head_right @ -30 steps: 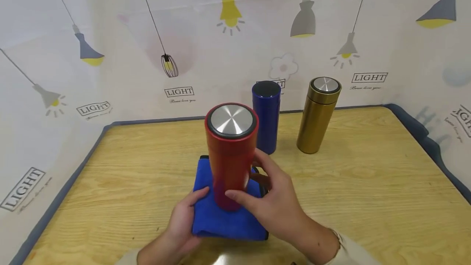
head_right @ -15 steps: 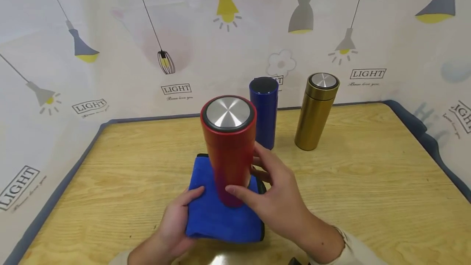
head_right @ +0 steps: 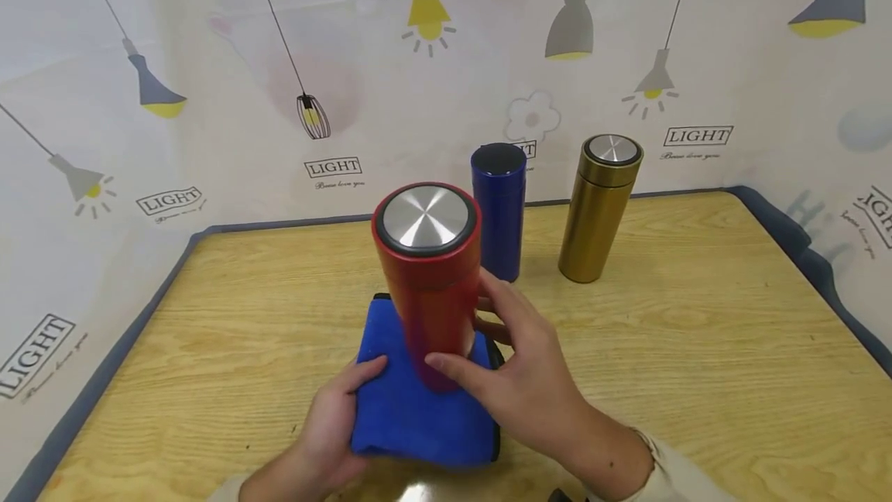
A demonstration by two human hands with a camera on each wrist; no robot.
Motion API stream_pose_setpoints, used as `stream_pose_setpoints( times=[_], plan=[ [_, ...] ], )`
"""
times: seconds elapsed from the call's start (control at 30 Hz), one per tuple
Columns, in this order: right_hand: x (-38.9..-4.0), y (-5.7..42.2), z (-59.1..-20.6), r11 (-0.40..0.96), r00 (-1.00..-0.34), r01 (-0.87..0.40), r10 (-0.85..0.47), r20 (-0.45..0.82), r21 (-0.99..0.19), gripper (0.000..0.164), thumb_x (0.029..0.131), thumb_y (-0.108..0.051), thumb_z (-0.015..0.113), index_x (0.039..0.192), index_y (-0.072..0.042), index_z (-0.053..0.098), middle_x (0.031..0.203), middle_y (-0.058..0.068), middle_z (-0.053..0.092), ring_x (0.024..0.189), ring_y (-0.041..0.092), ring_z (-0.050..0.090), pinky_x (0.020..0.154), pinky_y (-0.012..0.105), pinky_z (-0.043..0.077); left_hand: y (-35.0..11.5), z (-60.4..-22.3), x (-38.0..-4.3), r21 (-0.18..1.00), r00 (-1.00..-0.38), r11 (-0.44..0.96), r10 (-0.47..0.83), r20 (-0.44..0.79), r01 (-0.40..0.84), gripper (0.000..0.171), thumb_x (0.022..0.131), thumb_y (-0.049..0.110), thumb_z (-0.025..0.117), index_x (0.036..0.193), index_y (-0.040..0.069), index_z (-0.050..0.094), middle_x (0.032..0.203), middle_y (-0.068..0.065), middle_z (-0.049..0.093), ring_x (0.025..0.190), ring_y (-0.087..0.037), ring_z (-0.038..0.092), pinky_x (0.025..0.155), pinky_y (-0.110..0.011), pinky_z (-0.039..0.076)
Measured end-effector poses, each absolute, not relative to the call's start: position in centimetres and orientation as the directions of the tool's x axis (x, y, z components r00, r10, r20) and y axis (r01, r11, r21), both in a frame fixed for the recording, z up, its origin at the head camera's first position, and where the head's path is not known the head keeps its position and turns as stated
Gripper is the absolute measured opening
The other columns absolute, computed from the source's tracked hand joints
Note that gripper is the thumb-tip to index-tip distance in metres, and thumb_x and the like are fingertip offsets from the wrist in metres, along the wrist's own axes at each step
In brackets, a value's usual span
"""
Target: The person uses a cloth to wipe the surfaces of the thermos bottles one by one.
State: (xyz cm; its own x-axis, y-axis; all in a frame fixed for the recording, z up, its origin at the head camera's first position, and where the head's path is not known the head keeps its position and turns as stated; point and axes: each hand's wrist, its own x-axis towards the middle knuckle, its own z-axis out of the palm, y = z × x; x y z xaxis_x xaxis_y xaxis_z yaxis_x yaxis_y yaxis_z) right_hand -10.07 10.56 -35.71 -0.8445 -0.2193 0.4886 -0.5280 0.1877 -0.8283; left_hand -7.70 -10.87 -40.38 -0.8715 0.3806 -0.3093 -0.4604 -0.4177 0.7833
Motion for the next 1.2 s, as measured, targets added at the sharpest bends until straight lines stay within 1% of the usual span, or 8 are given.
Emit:
stream_pose_setpoints(
  times=[0.17,0.3,0.47,0.63,0.77,0.87,1.0,1.2],
  plan=[
    [-9.9,10.5,-35.7,0.214,-0.844,-0.530,-0.229,0.485,-0.820,0.079,0.073,0.002,0.085,0.142,-0.013,0.051,0.134,0.002,0.060,0.119,0.010,0.062,0.088,0.027,0.058,-10.5,-40.4,-7.5,0.786,-0.869,-0.416,0.394,-0.298,-0.458,0.053,0.105,0.026,0.033,0.156,0.016,0.019,0.138,-0.004,0.054,0.120,-0.019,0.058,0.098,-0.037,0.052],
    [-10.0,10.5,-35.8,0.216,-0.852,-0.516,-0.225,0.472,-0.829,0.077,0.074,0.001,0.085,0.142,-0.012,0.051,0.134,0.001,0.061,0.118,0.010,0.062,0.088,0.028,0.058,-10.5,-40.6,-7.1,0.787,-0.879,-0.428,0.378,-0.291,-0.445,0.055,0.105,0.024,0.033,0.158,0.020,0.018,0.146,-0.009,0.048,0.126,-0.023,0.055,0.100,-0.040,0.051],
    [-10.1,10.5,-35.8,0.203,-0.845,-0.528,-0.219,0.487,-0.825,0.078,0.072,0.003,0.086,0.141,-0.010,0.052,0.133,0.004,0.062,0.118,0.011,0.063,0.087,0.028,0.059,-11.3,-39.8,-7.2,0.832,-0.918,-0.401,0.267,-0.294,-0.383,0.059,0.106,0.025,0.033,0.160,0.029,0.013,0.159,-0.010,0.035,0.134,-0.022,0.047,0.104,-0.038,0.046],
    [-10.1,10.5,-36.0,0.228,-0.839,-0.537,-0.242,0.487,-0.812,0.080,0.073,-0.002,0.087,0.143,-0.013,0.051,0.130,0.002,0.064,0.114,0.010,0.064,0.085,0.030,0.060,-12.7,-37.3,-8.2,0.922,-0.985,-0.347,0.054,-0.163,-0.172,0.058,0.106,0.022,0.033,0.160,0.033,0.013,0.163,-0.004,0.027,0.143,-0.026,0.034,0.113,-0.038,0.036],
    [-10.1,10.4,-36.5,0.252,-0.846,-0.521,-0.281,0.453,-0.816,0.080,0.076,-0.009,0.087,0.146,-0.018,0.048,0.130,-0.002,0.064,0.114,0.011,0.064,0.085,0.031,0.060,-13.4,-35.4,-8.8,0.950,-0.998,-0.314,-0.058,-0.015,0.004,0.055,0.107,0.018,0.030,0.159,0.035,0.018,0.161,-0.001,0.027,0.143,-0.027,0.033,0.112,-0.033,0.038],
    [-10.1,10.3,-36.7,0.265,-0.856,-0.496,-0.308,0.415,-0.827,0.078,0.078,-0.016,0.086,0.146,-0.024,0.048,0.131,-0.004,0.063,0.114,0.013,0.064,0.085,0.031,0.060,-13.7,-34.1,-9.1,0.954,-0.994,-0.290,-0.101,0.044,0.072,0.054,0.108,0.017,0.028,0.158,0.035,0.021,0.158,-0.001,0.030,0.141,-0.025,0.036,0.108,-0.029,0.042],
    [-10.0,10.1,-36.8,0.290,-0.866,-0.462,-0.350,0.356,-0.838,0.077,0.080,-0.025,0.085,0.146,-0.028,0.047,0.133,-0.006,0.061,0.115,0.016,0.064,0.084,0.031,0.060,-13.8,-32.6,-9.2,0.941,-0.980,-0.292,-0.146,0.135,0.173,0.053,0.107,0.016,0.027,0.158,0.031,0.022,0.155,-0.005,0.034,0.137,-0.026,0.042,0.104,-0.030,0.047],
    [-10.0,9.8,-37.1,0.313,-0.844,-0.480,-0.420,0.334,-0.820,0.080,0.079,-0.025,0.086,0.148,-0.025,0.046,0.134,-0.006,0.061,0.117,0.018,0.064,0.087,0.030,0.059,-13.4,-31.0,-9.0,0.855,-0.913,-0.324,-0.190,0.361,0.405,0.053,0.106,0.012,0.029,0.158,0.021,0.023,0.152,-0.012,0.036,0.137,-0.030,0.043,0.107,-0.034,0.047]
  ],
)
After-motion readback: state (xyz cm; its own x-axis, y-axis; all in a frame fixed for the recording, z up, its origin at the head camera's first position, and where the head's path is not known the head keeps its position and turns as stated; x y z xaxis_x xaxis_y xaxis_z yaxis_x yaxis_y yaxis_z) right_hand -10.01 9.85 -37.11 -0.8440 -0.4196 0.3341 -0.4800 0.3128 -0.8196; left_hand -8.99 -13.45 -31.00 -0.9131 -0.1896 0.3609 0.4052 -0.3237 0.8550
